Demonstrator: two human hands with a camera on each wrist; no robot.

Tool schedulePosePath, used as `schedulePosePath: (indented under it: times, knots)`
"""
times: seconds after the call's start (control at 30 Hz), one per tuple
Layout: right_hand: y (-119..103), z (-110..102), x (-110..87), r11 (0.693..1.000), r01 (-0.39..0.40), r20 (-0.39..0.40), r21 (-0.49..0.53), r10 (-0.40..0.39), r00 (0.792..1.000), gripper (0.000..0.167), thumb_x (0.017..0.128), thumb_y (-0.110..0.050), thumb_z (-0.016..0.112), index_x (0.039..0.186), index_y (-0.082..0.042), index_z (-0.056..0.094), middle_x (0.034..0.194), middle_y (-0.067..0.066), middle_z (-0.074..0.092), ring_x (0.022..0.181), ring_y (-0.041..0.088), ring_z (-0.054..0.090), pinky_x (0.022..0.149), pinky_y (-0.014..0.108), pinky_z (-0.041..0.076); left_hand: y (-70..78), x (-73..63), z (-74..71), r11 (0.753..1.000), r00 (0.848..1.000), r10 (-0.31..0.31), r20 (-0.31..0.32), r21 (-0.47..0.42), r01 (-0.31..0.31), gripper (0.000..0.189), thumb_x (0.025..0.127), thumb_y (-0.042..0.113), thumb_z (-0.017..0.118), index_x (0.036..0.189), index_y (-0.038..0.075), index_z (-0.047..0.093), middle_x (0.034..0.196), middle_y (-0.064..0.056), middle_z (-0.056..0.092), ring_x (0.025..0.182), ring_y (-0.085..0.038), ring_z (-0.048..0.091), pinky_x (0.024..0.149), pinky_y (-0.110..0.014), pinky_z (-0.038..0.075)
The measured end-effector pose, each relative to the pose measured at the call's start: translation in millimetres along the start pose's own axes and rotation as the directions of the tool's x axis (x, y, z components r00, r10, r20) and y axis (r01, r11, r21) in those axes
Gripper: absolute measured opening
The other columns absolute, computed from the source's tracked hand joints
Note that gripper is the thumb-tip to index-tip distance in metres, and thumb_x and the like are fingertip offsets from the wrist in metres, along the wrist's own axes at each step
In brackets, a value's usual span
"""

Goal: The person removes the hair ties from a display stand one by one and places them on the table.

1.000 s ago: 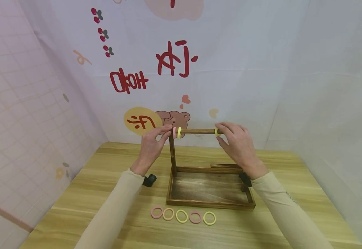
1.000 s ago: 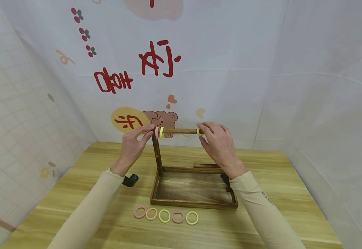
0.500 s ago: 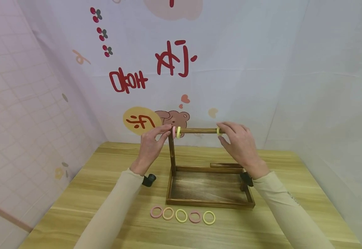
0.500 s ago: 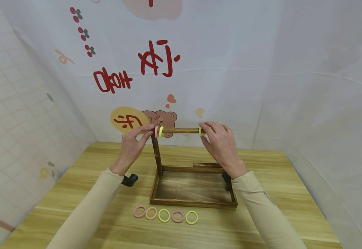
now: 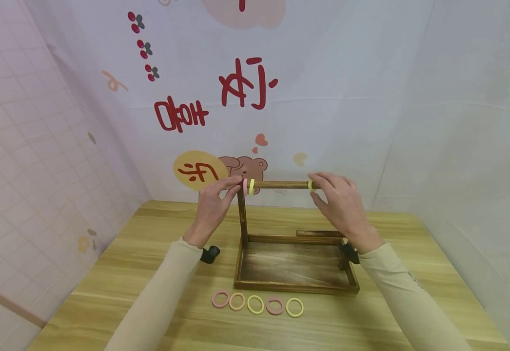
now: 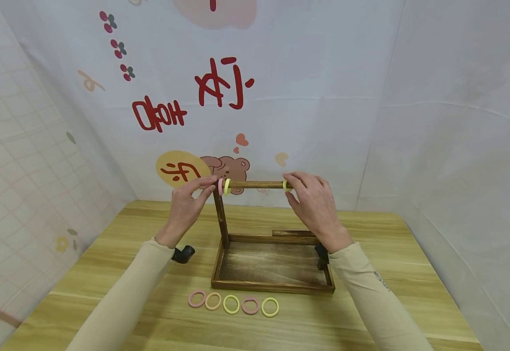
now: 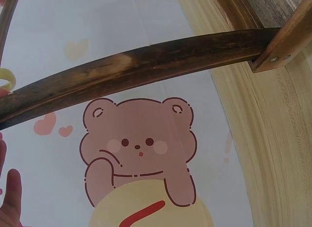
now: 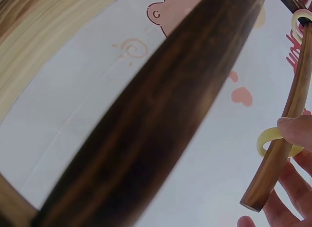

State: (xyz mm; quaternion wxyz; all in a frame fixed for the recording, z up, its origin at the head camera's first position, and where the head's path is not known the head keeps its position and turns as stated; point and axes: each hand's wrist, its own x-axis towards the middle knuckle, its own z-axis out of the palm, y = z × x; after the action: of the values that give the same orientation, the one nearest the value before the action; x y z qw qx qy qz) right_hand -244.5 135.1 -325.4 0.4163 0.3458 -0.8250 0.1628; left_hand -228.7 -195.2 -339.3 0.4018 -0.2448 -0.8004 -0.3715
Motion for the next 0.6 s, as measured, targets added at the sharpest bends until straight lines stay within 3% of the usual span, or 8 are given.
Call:
schedulePosePath:
  times: [0.6]
  knots:
    - [6.9, -4.1, -3.3, 1.000, -0.016, -0.006, -0.011, 0.016, 1.000, 0.053, 0.081, -0.004, 0.089, 0.130, -0.003, 0.069, 0.124, 0.016, 0.070, 0.108, 0.040, 0.067, 0.092, 0.061, 0.051, 1.4, -0.2, 0.9, 1.000, 1.000, 0.017, -0.010, -0.004, -0.017, 0.021, 0.094, 0.004, 0.076, 0.114, 0.000, 0.077, 0.117, -0.014, 0.076, 0.093, -0.031, 0.077, 0.081, -0.049, 0.061]
